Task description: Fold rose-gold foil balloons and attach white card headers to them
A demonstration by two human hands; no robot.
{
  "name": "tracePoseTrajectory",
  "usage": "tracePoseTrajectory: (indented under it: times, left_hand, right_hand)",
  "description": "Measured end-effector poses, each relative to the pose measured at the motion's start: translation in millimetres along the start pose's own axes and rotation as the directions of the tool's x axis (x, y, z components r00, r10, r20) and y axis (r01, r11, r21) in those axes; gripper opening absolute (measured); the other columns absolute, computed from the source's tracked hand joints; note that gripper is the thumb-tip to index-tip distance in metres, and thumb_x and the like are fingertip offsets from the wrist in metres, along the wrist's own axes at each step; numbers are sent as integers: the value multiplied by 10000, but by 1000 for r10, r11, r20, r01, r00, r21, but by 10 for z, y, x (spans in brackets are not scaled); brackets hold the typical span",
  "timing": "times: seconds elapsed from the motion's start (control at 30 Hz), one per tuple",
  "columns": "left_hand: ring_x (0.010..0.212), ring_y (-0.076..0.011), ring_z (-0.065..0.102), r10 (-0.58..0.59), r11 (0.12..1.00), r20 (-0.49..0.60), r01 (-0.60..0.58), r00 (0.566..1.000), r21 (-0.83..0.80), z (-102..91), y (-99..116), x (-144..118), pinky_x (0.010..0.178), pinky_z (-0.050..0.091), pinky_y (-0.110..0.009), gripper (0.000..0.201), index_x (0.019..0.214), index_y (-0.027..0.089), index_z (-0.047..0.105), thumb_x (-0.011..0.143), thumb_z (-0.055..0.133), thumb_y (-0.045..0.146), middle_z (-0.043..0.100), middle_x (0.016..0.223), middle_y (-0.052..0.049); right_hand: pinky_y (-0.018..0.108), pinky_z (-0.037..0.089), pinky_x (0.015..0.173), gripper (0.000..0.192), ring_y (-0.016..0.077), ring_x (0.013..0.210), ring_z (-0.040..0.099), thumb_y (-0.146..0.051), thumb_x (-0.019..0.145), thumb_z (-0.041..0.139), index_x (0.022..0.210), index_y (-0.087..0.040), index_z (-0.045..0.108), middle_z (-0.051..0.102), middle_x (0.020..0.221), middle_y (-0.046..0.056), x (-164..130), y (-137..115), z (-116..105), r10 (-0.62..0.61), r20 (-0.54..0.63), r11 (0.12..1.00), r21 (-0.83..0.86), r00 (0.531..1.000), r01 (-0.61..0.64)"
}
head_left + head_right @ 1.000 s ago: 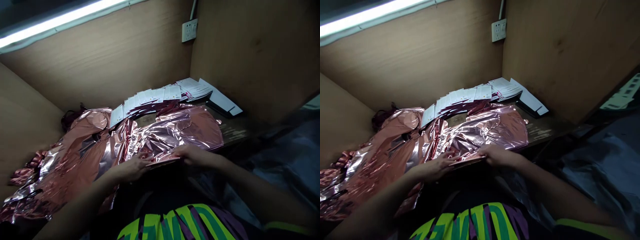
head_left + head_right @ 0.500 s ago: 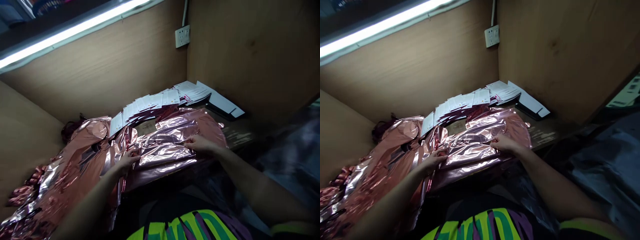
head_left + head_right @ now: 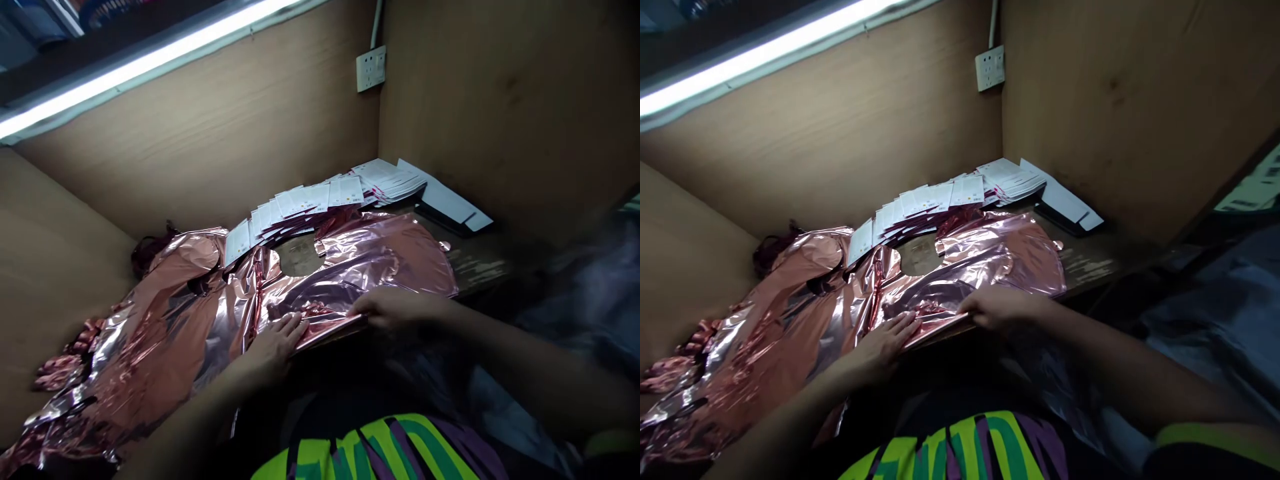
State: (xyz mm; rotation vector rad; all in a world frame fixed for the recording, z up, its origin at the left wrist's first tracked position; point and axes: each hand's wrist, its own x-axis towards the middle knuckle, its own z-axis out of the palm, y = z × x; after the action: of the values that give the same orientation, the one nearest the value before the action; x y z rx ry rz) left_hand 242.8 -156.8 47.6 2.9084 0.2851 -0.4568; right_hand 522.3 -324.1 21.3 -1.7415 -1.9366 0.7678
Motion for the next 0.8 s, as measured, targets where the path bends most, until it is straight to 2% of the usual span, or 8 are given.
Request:
tracePoseTrajectory:
  times: [0.07, 0.1, 0.2, 0.27, 0.4, 0.53, 0.73, 0.8]
  left_hand:
    - [1253, -243, 505, 0, 950, 78, 24, 997, -312, -124, -158, 138, 1058, 395, -376, 506, 1354, 229, 530, 849, 505, 228, 562, 1373, -86]
    - [1097, -219, 581, -55, 864, 113, 104, 992, -493, -185, -272, 222, 961, 452, -340, 395, 1242, 216, 608, 863, 511, 268, 652, 1198, -68]
    - [776, -158, 571, -244, 521, 247, 341, 938, -782, -288, -633, 465, 703, 461, -263, 334, 981, 171, 656, 776, 661, 434, 636, 845, -14]
    - [760, -137, 550, -318, 434, 251, 376, 914, -819, -264, -801, 582, 664, 435, -236, 384, 956, 165, 632, 716, 715, 454, 612, 850, -10]
    - [789, -123, 547, -372, 390, 216, 363, 903, -846, -90, -905, 659, 668, 432, -220, 429, 974, 181, 602, 700, 722, 488, 604, 921, -24]
    - [729, -120, 557, -382, 411, 210, 369, 900, -834, 22, -894, 617, 633, 442, -224, 491, 943, 171, 588, 708, 666, 595, 586, 867, -28]
    - [869, -211, 613, -458, 620, 103, 400, 883, -675, -85, -807, 562, 796, 497, -333, 371, 986, 152, 609, 830, 581, 488, 639, 891, -64]
    - [1097, -282, 574, -488, 705, -1, 394, 873, -590, -103, -683, 557, 962, 447, -428, 384, 1155, 141, 588, 852, 575, 378, 643, 1106, -132]
  right_hand:
    - [260, 481, 682, 273, 176, 741, 651, -353, 812, 606, 960, -179, 756, 729, 826, 42, 98, 103, -253, 102, 132, 973, 192, 986, -127]
    - [261, 474, 660, 321, 173, 710, 633, -425, 804, 618, 906, -149, 744, 709, 773, 42, 156, 171, -353, 143, 146, 948, 262, 979, -178]
    - [273, 488, 718, 447, 186, 806, 636, -535, 761, 662, 939, -127, 704, 709, 884, 59, 319, 365, -471, 277, -81, 898, 375, 957, -228]
    - [293, 499, 815, 497, 215, 957, 640, -502, 733, 717, 1073, -143, 669, 698, 1068, 85, 394, 447, -415, 322, -216, 881, 424, 922, -209]
    - [332, 520, 879, 562, 241, 1038, 640, -358, 661, 799, 1147, -147, 613, 682, 1131, 105, 459, 525, -223, 399, -283, 797, 578, 872, -177]
    - [314, 536, 846, 511, 218, 997, 660, -298, 697, 767, 1155, -152, 597, 688, 1128, 94, 498, 594, -120, 370, -328, 787, 609, 869, -105]
    - [278, 507, 786, 307, 200, 925, 654, -193, 788, 629, 1095, -181, 647, 711, 1039, 55, 663, 608, 18, 434, -426, 891, 331, 794, -310]
    - [280, 497, 780, 285, 208, 913, 649, -201, 787, 630, 1071, -184, 649, 713, 1016, 60, 689, 584, 26, 455, -436, 888, 291, 776, -357]
